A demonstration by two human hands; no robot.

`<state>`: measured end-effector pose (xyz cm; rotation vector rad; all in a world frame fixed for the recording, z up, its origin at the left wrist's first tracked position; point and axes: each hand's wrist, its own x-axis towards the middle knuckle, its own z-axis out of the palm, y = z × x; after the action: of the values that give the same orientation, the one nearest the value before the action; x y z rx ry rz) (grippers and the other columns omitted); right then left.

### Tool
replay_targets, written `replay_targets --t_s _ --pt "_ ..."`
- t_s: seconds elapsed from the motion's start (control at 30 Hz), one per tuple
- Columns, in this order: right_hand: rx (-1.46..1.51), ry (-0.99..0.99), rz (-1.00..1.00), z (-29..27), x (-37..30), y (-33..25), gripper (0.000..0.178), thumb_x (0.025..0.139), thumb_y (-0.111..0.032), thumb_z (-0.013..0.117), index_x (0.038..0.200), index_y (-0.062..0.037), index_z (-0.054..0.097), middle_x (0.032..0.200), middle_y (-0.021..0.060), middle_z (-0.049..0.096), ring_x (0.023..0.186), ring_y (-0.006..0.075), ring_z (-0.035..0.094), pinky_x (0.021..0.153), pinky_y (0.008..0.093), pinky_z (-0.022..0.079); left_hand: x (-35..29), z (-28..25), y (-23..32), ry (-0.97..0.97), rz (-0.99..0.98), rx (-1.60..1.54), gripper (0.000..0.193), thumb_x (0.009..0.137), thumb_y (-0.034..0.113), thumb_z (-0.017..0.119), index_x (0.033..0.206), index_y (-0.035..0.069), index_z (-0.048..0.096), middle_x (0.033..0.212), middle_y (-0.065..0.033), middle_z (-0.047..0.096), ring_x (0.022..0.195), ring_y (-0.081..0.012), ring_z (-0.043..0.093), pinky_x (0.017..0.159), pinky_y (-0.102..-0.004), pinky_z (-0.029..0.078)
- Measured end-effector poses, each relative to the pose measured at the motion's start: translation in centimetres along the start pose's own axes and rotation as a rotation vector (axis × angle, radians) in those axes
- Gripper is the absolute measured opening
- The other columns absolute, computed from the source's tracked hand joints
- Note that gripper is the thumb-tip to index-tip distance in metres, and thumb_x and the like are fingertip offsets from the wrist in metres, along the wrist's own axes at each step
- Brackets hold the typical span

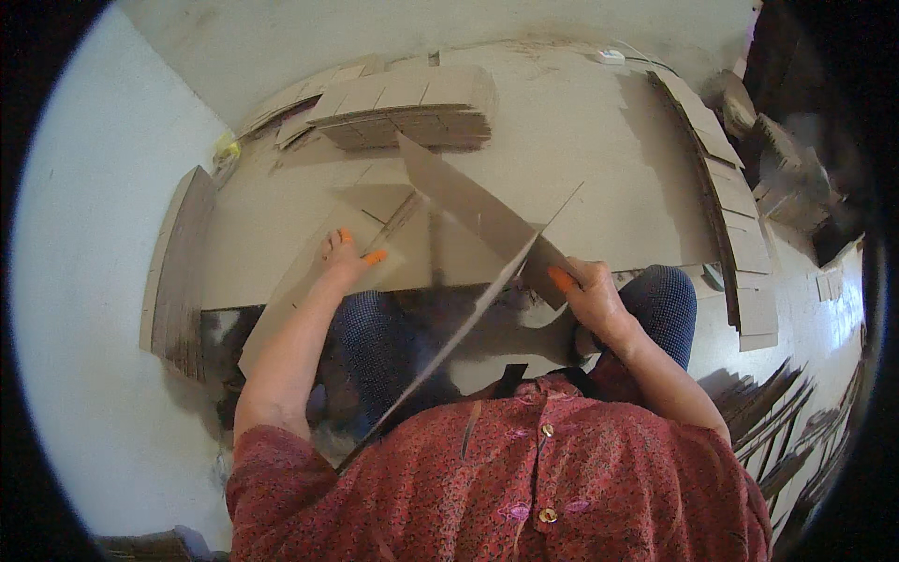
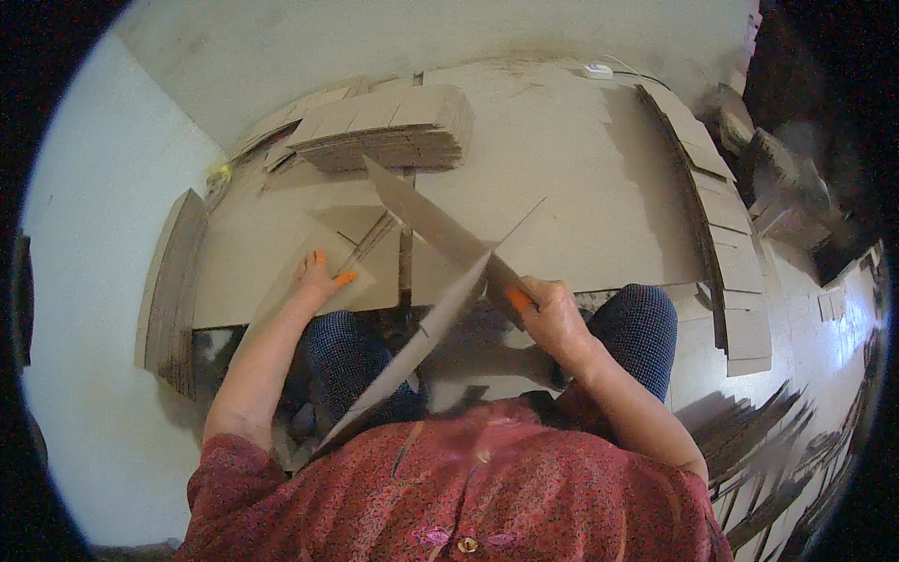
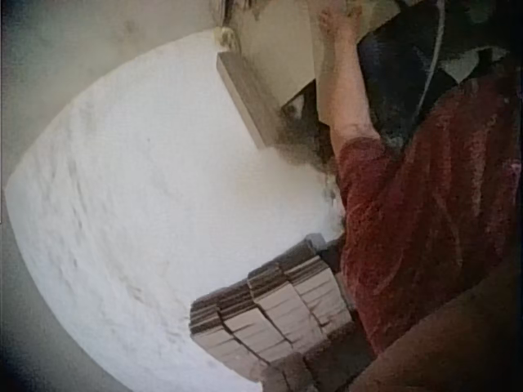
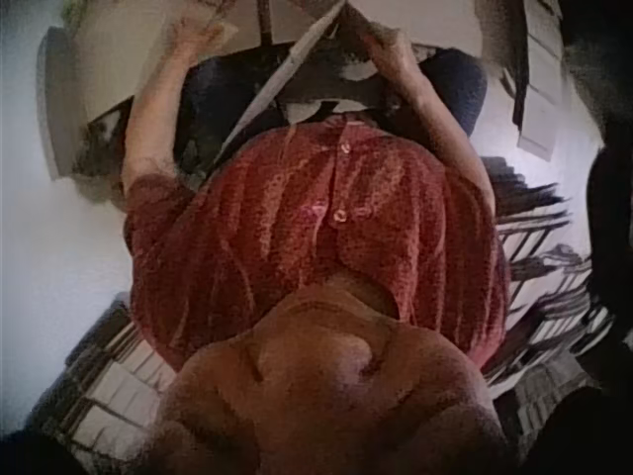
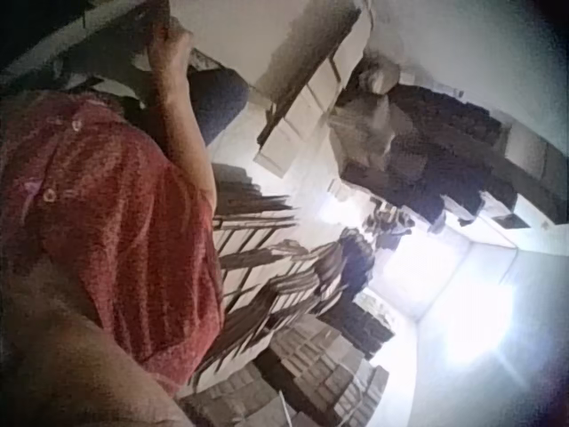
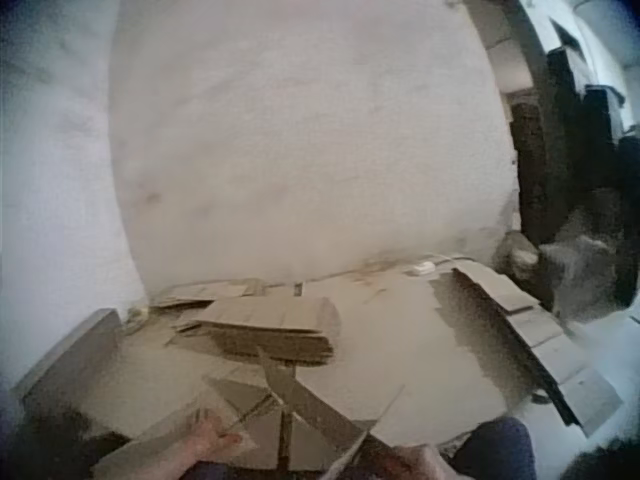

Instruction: The person sits on the floor and repeatedly folds pre-scored cardboard sheets into multi-compartment dividers, then stacks the finished units. The person handles the cardboard by hand, folding along scored lines and stacking completed pieces.

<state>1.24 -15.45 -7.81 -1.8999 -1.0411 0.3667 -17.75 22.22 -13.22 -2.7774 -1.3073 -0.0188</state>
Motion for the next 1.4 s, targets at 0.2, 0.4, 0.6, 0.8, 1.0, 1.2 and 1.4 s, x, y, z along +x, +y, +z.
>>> replay_targets --t_s 0.2,0.4,0.6,0.8,1.0,1.2,1.4 --pt "-0.418 0.304 -0.439 -1.4 1.4 -4.2 0.04 0.082 -0.013 0.065 0.117 0.0028 0.053 0.116 0.0232 0.059 0.104 0.0404 0.058 0.084 0.0408 0.05 -0.3 -0.6 1.2 -0.034 0.28 0.028 0.043 0.086 0.035 0.063 0.102 -0.004 0.058 0.105 -0.0242 0.06 0.103 -0.0384 0.057 0.086 -0.0426 0.048" --pt "-0.618 -0.082 -0.305 -0.8 3.9 -4.4 0.058 0.077 -0.006 0.061 0.131 -0.0005 0.041 0.103 0.0231 0.062 0.102 0.0383 0.058 0.083 0.0452 0.05 -0.2 -1.5 2.6 0.082 0.27 0.052 0.022 0.087 0.02 0.056 0.089 0.0 0.062 0.09 -0.0213 0.062 0.084 -0.0376 0.062 0.074 -0.0465 0.051" --pt "-0.514 -0.042 -0.316 -1.3 2.4 -3.5 0.056 0.074 0.001 0.059 0.128 -0.0008 0.046 0.094 0.0201 0.062 0.093 0.0377 0.059 0.076 0.0472 0.049 2.6 -3.3 -0.4 0.052 0.275 -0.174 0.017 0.085 0.015 0.056 0.091 0.001 0.059 0.08 -0.0225 0.063 0.076 -0.0384 0.062 0.065 -0.0453 0.049" --pt "-0.437 0.108 -0.5 -2.0 1.1 -5.3 0.06 0.07 0.003 0.061 0.129 -0.0011 0.048 0.09 0.0168 0.06 0.085 0.0365 0.058 0.071 0.0465 0.049 2.5 -10.4 4.4 -0.108 0.427 -0.386 0.018 0.084 0.014 0.057 0.086 -0.003 0.061 0.072 -0.0189 0.061 0.065 -0.0282 0.059 0.061 -0.0391 0.047" --pt "-0.498 0.125 -0.451 -2.0 1.2 -5.2 0.059 0.07 0.003 0.062 0.128 -0.0012 0.049 0.089 0.0164 0.06 0.084 0.0352 0.058 0.07 0.046 0.049 -3.0 -14.8 12.2 -0.465 0.695 -0.607 0.02 0.086 0.015 0.059 0.093 -0.003 0.065 0.069 -0.0072 0.057 0.066 -0.0132 0.052 0.061 -0.0311 0.045" --pt "-0.506 0.065 -0.385 -4.0 0.2 -5.7 0.057 0.071 0.002 0.061 0.127 -0.0014 0.05 0.086 0.0174 0.06 0.085 0.0361 0.058 0.073 0.0453 0.049 -3.3 -12.1 11.7 -0.35 0.516 -0.855 0.024 0.089 0.021 0.063 0.093 -0.003 0.066 0.069 -0.0023 0.055 0.063 -0.0117 0.049 0.058 -0.0293 0.043" --pt "-0.517 0.095 -0.377 -4.5 -0.2 -5.1 0.054 0.071 0.003 0.059 0.124 -0.0015 0.052 0.083 0.0173 0.06 0.084 0.0358 0.059 0.073 0.0448 0.049 -4.7 -13.5 14.0 -0.529 0.52 -0.788 0.024 0.09 0.021 0.062 0.093 -0.003 0.066 0.072 0.0007 0.057 0.063 -0.0093 0.048 0.059 -0.0271 0.042"
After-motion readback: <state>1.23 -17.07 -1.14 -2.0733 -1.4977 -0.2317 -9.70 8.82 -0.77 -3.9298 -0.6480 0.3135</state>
